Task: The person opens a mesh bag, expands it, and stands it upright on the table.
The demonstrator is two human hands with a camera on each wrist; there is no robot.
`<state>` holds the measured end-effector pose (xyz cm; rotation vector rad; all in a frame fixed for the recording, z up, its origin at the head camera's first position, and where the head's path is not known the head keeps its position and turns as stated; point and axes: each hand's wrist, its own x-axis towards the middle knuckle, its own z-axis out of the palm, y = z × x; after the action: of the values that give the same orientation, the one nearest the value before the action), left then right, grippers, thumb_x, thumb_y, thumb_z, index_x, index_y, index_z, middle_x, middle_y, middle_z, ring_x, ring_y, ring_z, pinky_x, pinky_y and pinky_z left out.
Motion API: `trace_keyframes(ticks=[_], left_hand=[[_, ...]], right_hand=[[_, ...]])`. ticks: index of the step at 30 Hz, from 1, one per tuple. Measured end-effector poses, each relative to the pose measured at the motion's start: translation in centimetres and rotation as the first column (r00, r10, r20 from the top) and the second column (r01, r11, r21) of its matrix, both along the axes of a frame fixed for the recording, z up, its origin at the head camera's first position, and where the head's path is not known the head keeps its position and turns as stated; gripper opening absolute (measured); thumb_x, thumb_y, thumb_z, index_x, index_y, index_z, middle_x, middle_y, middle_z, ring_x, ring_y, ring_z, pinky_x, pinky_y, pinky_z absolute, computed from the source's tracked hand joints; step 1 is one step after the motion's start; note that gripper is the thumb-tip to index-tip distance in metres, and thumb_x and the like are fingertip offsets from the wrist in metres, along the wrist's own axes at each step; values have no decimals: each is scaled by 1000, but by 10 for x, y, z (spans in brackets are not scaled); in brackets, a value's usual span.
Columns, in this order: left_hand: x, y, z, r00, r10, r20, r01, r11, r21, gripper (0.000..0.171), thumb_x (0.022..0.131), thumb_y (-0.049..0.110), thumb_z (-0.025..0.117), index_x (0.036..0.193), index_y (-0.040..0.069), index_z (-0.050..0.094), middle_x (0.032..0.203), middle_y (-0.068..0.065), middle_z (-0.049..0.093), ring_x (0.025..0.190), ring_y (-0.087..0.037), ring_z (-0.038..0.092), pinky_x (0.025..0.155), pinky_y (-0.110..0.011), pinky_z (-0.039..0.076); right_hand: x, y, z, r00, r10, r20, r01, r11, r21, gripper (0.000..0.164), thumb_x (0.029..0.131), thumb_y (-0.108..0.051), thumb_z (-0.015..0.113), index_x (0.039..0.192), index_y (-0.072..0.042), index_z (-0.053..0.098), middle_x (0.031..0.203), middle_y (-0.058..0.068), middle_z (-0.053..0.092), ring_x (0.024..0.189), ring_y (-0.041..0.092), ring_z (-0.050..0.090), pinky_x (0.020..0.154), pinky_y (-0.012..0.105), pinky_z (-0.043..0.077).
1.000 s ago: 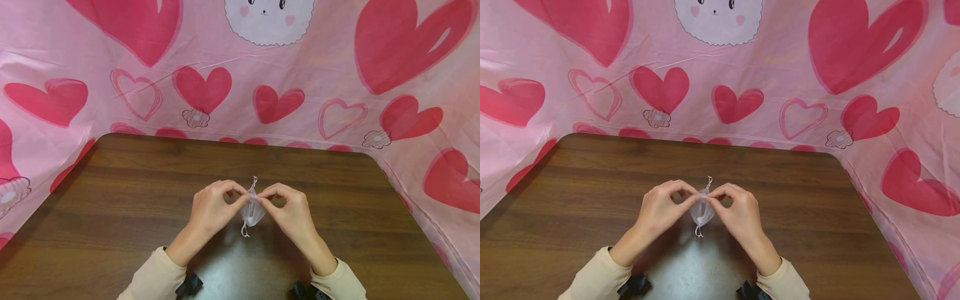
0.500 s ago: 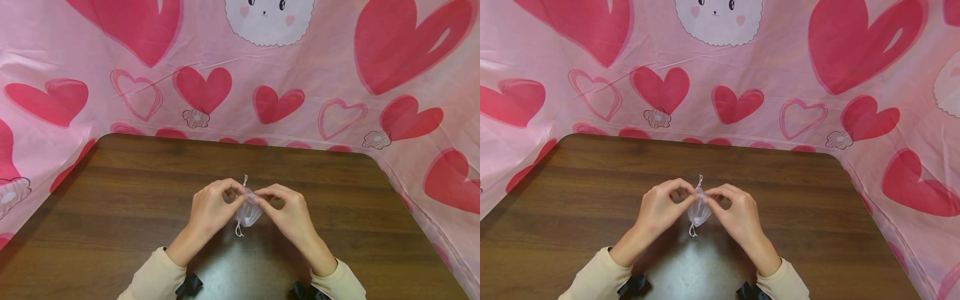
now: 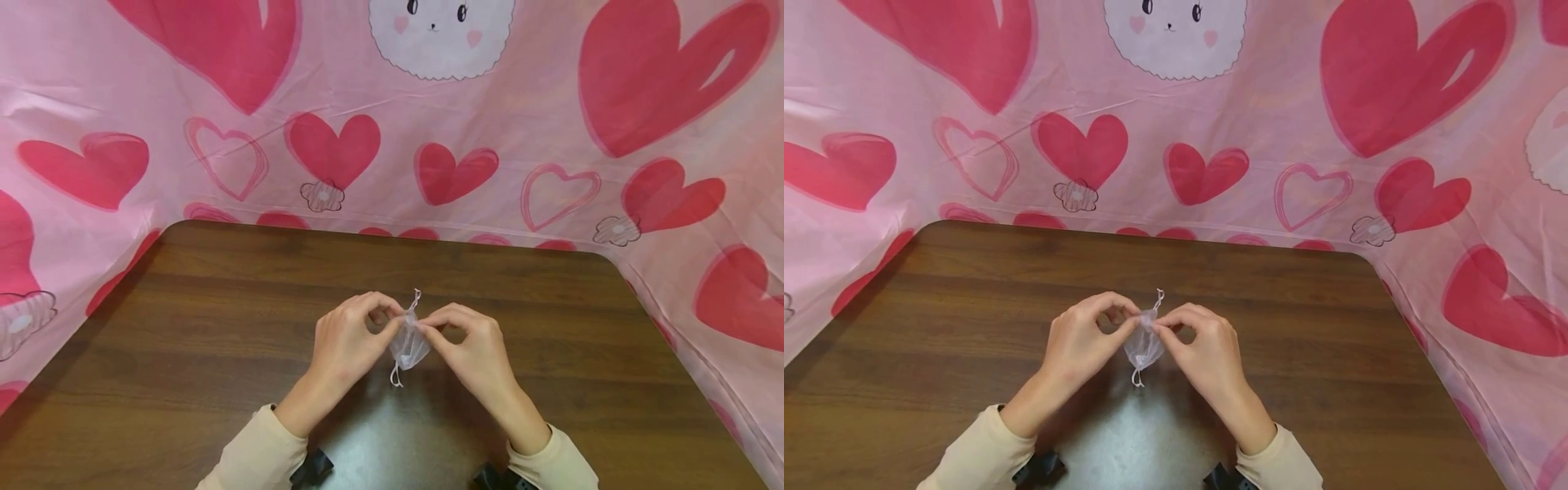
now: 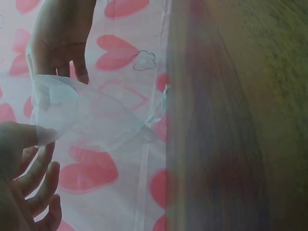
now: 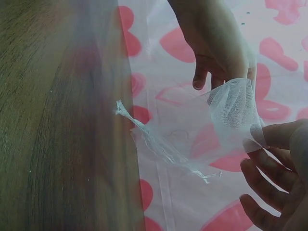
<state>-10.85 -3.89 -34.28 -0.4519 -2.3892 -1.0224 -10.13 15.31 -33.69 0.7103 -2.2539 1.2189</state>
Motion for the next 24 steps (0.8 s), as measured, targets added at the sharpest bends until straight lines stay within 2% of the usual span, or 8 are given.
trace_keyframes(ticks=[9, 14, 24], left_hand=[[0, 0, -2, 1000, 6, 4, -6, 1000, -13, 17, 77, 18, 82, 86, 29, 72, 76, 18, 61, 70, 1, 55, 57, -29, 42], [0, 0, -1, 1000, 2, 10, -2, 1000, -21, 17, 78, 19, 81, 87, 31, 72, 77, 20, 60, 71, 2, 55, 56, -29, 42], [1, 0, 1, 995, -96, 1, 96, 994, -58, 15, 80, 32, 83, 94, 33, 77, 85, 24, 64, 74, 4, 56, 56, -25, 43]], right_hand=[[-1, 1, 0, 999, -45, -29, 46, 999, 4, 23, 69, 6, 86, 77, -13, 75, 77, -12, 69, 72, 7, 65, 69, 17, 46], [-1, 2, -1, 998, -61, -28, 61, 998, 7, 23, 69, 6, 85, 77, -13, 75, 77, -12, 69, 73, 7, 65, 68, 17, 46], [-1, 5, 0, 998, -65, -23, 65, 998, 14, 22, 71, 6, 84, 79, -13, 75, 78, -12, 69, 73, 7, 65, 68, 19, 47]])
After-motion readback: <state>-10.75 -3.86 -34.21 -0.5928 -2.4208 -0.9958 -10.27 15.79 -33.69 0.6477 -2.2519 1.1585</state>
